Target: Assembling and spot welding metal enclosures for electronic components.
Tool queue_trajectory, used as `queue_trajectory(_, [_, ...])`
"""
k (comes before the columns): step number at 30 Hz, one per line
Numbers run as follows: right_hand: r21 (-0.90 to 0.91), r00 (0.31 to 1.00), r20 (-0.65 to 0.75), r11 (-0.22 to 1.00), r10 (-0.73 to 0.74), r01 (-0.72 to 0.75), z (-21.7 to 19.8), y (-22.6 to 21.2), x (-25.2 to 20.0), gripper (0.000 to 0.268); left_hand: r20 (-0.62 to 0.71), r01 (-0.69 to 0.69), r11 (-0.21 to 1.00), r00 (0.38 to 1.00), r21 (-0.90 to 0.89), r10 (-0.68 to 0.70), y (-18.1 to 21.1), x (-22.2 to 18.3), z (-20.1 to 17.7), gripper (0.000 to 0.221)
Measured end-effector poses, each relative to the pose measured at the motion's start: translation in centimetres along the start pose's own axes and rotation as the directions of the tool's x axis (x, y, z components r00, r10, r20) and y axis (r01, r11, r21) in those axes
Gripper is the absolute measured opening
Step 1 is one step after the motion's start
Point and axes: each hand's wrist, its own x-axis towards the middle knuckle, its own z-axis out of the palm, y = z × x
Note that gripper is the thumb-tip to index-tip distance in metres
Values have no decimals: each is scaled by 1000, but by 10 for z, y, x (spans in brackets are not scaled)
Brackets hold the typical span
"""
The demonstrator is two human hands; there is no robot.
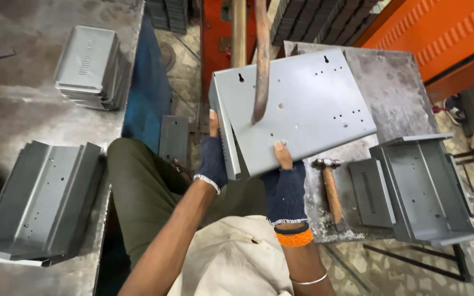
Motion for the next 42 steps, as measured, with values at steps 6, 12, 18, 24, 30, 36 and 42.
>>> queue_trajectory(6, [83,999,-36,996,26,-23,-8,20,7,54,183,61,963,983,-263,-12,-8,-7,15,89])
queue_trajectory(12, [164,998,70,986,-4,-7,-8,14,12,40,696,-583,796,503,-165,512,-21,-7,-41,134])
queue_trajectory(18, [102,984,135,990,-112,99,20,-7,18,29,779,-761,647,380,-43,499,11,-19,-15,152])
queue_trajectory(24, [24,993,66,995,-103,101,21,-6,55,48,771,-830,555,315,-59,553,20,9,9,148])
queue_trajectory(30, [160,968,226,984,-112,77,-2,20,100,41,790,-818,573,316,-53,525,26,26,9,145])
queue_trajectory(36, [-79,958,284,997,33,-11,12,-5,82,44,782,-759,639,318,-129,536,27,32,14,146])
queue_trajectory(42, [256,997,-80,967,16,5,27,7,92,37,767,-744,647,316,-164,558,19,45,12,150])
